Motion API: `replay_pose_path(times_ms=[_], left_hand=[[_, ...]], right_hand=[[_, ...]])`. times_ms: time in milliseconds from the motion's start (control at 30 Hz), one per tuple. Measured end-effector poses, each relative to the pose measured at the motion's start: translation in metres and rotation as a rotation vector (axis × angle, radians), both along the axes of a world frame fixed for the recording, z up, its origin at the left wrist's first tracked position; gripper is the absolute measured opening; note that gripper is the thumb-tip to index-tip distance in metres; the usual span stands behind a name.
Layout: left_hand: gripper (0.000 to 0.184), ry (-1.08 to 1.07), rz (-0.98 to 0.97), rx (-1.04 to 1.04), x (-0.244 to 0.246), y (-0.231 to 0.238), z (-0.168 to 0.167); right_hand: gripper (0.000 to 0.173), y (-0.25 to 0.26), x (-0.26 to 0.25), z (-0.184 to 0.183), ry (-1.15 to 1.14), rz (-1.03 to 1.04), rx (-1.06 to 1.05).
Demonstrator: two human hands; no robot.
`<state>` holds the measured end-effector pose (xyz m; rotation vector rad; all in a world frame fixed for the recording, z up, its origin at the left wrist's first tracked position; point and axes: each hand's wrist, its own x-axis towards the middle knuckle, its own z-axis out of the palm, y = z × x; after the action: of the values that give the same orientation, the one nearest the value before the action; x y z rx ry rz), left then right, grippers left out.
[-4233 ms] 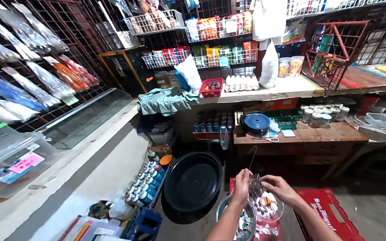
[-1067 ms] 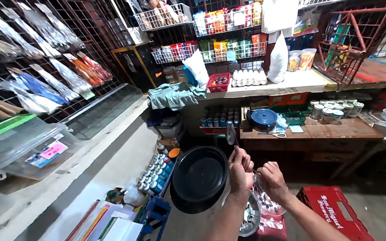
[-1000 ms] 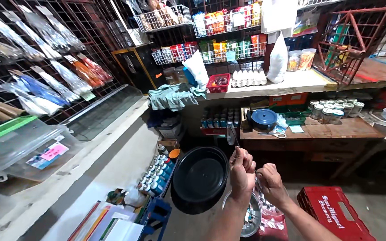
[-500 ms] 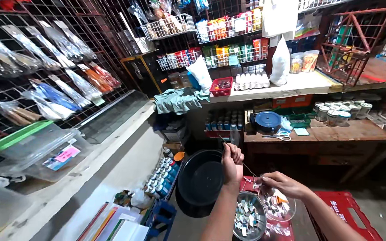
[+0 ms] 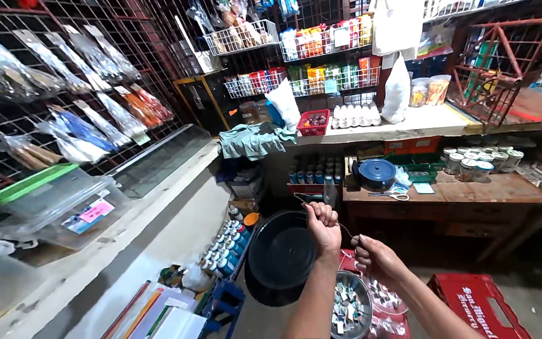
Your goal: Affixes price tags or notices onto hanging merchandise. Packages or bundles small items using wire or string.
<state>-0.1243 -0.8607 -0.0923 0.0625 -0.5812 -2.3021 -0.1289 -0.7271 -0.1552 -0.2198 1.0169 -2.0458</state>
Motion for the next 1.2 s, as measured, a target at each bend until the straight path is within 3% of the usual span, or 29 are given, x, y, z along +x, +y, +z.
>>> replay_pose_path(times_ms=[133,300,467,567,767,867,967,1067,1200], left_hand=[[0.059,-0.011,-0.018,0.107,0.001,-0.008,0.005],[0.064,0.038,-0.126,0.191,0.004,-0.009,0.003],[0.057,-0.018,-0.173,0.111,0.005,-0.004,-0.005],[0.044,-0.086,-0.139,0.051,0.002,-0.004,-0.012],[0.039,-0.12,-0.2,-0.089,0.002,-0.002,-0.035],[0.046,-0.144,-0.295,-0.084,0.008,0.0,-0.045],[0.062,-0.187,-0.34,-0.024,0.014,-0.01,-0.044],[0.067,-0.231,-0.41,-0.058,0.021,-0.022,-0.048],[0.063,-0.247,-0.35,0.021,0.024,-0.021,-0.045]], right_hand=[[0.04,0.007,0.003,0.0,-0.064,0.141,-0.12],[0.03,0.016,0.0,-0.003,0.111,0.199,-0.129],[0.029,0.018,0.003,-0.013,0.201,0.103,-0.022],[0.029,0.02,0.004,-0.022,0.175,0.048,-0.025],[0.036,0.029,-0.01,-0.018,0.218,0.116,0.071],[0.033,0.033,-0.02,-0.016,0.352,0.083,0.208],[0.028,0.045,-0.032,-0.018,0.658,-0.061,0.439],[0.026,0.057,-0.04,-0.016,0.857,-0.116,0.52],[0.034,0.066,-0.044,-0.015,0.507,0.122,0.264]])
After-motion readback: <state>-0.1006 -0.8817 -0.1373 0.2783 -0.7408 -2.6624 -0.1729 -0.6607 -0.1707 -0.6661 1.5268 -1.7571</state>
